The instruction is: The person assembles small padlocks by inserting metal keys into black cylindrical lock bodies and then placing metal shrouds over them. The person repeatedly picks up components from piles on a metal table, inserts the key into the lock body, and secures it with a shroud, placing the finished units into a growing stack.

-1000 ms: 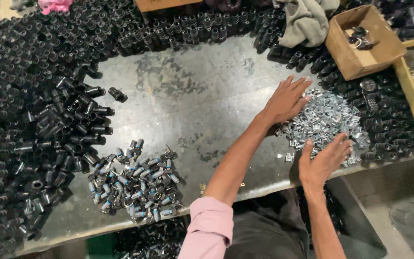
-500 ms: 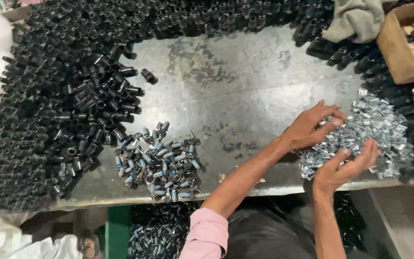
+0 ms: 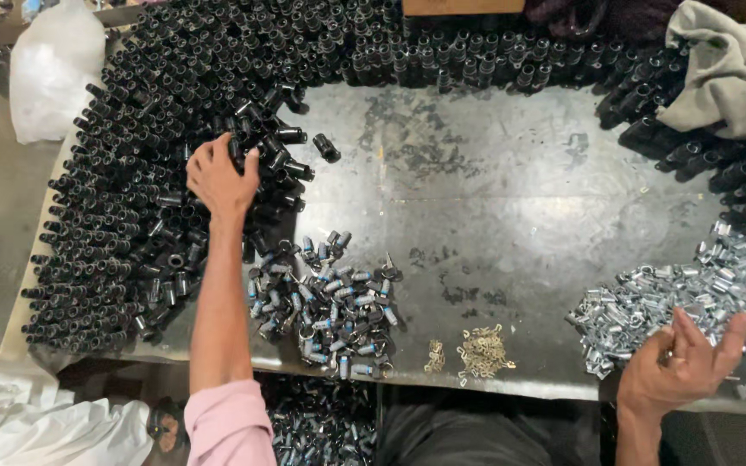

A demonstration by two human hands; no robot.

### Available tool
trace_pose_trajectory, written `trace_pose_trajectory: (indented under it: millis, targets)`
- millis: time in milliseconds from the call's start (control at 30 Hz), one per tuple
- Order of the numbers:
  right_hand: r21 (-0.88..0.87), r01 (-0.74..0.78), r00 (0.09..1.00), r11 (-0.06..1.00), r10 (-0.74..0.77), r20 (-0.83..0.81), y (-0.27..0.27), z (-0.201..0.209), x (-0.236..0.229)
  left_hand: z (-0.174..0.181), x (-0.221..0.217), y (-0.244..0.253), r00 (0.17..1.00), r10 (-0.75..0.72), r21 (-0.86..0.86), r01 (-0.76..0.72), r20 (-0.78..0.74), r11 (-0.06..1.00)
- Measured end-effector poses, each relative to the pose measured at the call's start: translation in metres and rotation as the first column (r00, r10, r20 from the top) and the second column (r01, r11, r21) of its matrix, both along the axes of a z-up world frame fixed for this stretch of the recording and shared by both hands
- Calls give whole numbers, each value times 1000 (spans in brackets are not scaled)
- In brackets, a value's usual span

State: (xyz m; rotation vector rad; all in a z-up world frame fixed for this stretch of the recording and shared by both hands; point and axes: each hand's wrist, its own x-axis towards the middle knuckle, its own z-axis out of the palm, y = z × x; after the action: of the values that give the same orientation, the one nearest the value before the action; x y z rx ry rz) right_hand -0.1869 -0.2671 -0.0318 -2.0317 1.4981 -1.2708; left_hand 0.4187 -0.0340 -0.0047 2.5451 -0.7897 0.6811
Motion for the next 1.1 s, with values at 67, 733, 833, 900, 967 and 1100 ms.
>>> trace_pose_trajectory:
  millis: [67, 733, 833, 900, 967, 1100]
  targets:
    - [6, -58, 984, 998, 56, 172, -3, -4, -1, -15, 31, 6, 973, 121, 46, -114, -198, 992]
    - [-194, 35, 929, 980, -104, -356, -23, -84, -56, -31, 98, -35, 988, 62, -75, -73, -142, 995]
    - [-289, 10, 911, 957, -128, -392, -28, -97, -63, -47, 123, -40, 979, 116, -40, -125, -165, 991]
    - [-281, 13, 924, 960, -119, -364, -32, -104, -66, -54, 129, -38, 975, 153, 33, -149, -160, 988]
    - [-335, 10, 918, 942, -141, -370, -35, -111, -68, -56, 130, -37, 974, 177, 63, -169, -139, 984]
    - [-313, 6, 934, 950, -117, -338, -35, -124, -76, -54, 124, -43, 989, 145, 1, -145, -21, 989]
